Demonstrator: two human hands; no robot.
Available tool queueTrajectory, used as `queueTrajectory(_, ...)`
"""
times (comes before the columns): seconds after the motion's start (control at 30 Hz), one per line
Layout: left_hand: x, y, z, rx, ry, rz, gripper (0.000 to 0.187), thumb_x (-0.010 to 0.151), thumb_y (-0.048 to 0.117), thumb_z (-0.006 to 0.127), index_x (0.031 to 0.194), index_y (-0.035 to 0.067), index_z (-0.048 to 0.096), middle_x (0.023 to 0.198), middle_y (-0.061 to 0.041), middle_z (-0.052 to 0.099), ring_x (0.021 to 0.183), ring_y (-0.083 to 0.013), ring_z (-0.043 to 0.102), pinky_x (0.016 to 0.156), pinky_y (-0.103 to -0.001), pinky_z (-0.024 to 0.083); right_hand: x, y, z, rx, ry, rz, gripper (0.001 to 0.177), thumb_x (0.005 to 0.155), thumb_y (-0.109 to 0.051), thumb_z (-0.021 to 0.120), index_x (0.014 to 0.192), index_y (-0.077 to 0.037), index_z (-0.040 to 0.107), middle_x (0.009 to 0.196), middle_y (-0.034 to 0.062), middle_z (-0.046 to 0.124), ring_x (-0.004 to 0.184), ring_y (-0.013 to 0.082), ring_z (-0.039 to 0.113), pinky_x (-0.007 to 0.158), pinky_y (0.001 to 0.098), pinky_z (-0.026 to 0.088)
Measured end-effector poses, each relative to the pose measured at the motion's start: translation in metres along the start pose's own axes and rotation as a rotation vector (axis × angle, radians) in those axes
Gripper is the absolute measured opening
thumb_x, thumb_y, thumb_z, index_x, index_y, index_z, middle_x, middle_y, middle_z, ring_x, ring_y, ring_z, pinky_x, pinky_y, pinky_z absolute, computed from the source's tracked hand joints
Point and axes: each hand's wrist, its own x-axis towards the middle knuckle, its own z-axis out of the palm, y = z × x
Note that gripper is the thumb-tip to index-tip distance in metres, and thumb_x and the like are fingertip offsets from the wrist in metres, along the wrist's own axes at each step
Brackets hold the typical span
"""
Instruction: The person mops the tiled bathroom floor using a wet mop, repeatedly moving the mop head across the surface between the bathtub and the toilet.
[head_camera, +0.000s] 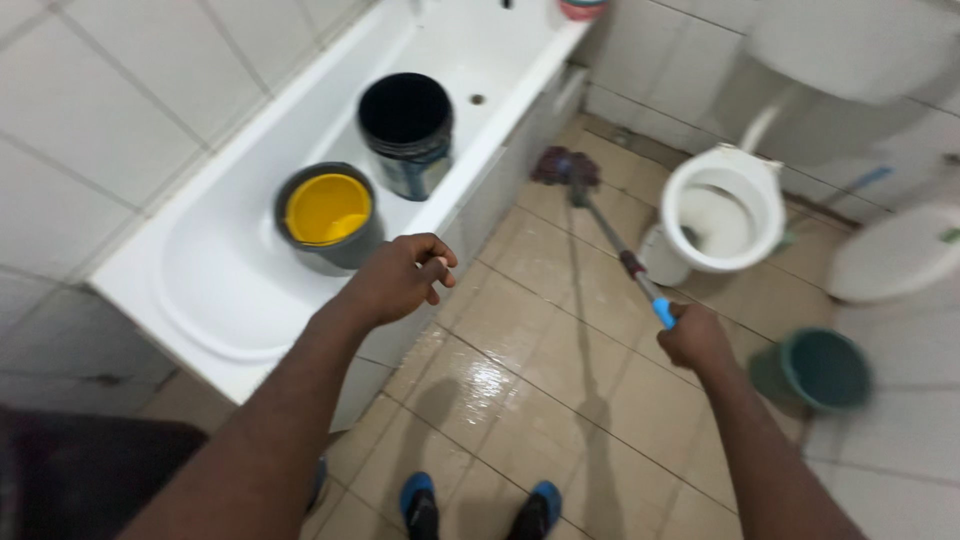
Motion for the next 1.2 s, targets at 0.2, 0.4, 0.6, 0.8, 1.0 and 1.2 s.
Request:
queueTrajectory(0.2,-0.022,-0.027,-0.005,-0.034,0.025,-0.044,0.022,0.1,0.019,0.055,0.114,0.007,0.066,0.098,-0.006,0.078,0.077,-0.0154,0.075,0.076,-0.035,0.059,0.037,-0.054,0.04,-0.373,-0.025,-0.14,0.029,0.078,-0.023,0.078,0.094,0.0,0.074,0.093,0.0215,0.078,0.087,0.0349,0.076,0.08,0.0459,0.061)
queueTrajectory(0.4,-0.003,-0.006,0.035,0.057,-0.083,-0.06,0.022,0.099,0.02,0.054,0.113,0.011,0.068,0.099,-0.005,0.079,0.078,-0.0163,0.077,0.078,-0.035,0.058,-0.037,-0.01,0.068,-0.191,-0.023,-0.138,0.056,0.073,-0.01,0.072,0.128,-0.006,0.061,0.114,0.024,0.071,0.108,0.0392,0.069,0.095,0.0461,0.056)
queueTrajectory(0.6,0.035,0.062,0.088,0.098,-0.239,0.143,0.023,0.1,0.019,0.054,0.113,0.006,0.066,0.099,-0.009,0.08,0.077,-0.0192,0.075,0.077,-0.035,0.059,-0.163,0.039,0.007,0.055,-0.135,0.021,0.075,0.076,-0.002,0.061,0.149,-0.012,0.051,0.094,0.02,0.071,0.079,0.0312,0.071,0.075,0.0418,0.058)
queueTrajectory(0.8,0.045,0.121,0.137,0.11,-0.394,0.367,0.026,0.097,0.019,0.058,0.117,0.004,0.066,0.101,-0.011,0.078,0.077,-0.0175,0.076,0.074,-0.035,0.061,-0.271,0.078,-0.07,0.21,-0.358,0.155,0.072,0.082,-0.004,0.067,0.152,-0.018,0.054,0.072,0.0069,0.06,0.052,0.0156,0.06,0.05,0.032,0.053)
queueTrajectory(1.0,0.036,0.121,0.099,0.348,-0.286,0.439,0.026,0.095,0.024,0.065,0.115,0.009,0.072,0.103,-0.015,0.077,0.091,-0.0276,0.074,0.085,-0.04,0.058,-0.329,0.129,-0.174,0.06,-0.311,-0.083,0.063,0.085,-0.01,0.079,0.145,-0.019,0.066,0.086,-0.0149,0.074,0.066,-0.0031,0.063,0.059,0.0179,0.054)
queueTrajectory(1.2,0.047,0.041,0.034,0.296,-0.188,0.4,0.029,0.091,0.021,0.067,0.117,0.01,0.071,0.105,-0.011,0.078,0.095,-0.024,0.074,0.087,-0.04,0.057,-0.306,0.084,-0.187,0.228,-0.194,0.282,0.052,0.084,-0.005,0.078,0.134,-0.016,0.074,0.063,0.0086,0.062,0.044,0.0155,0.047,0.042,0.0325,0.039)
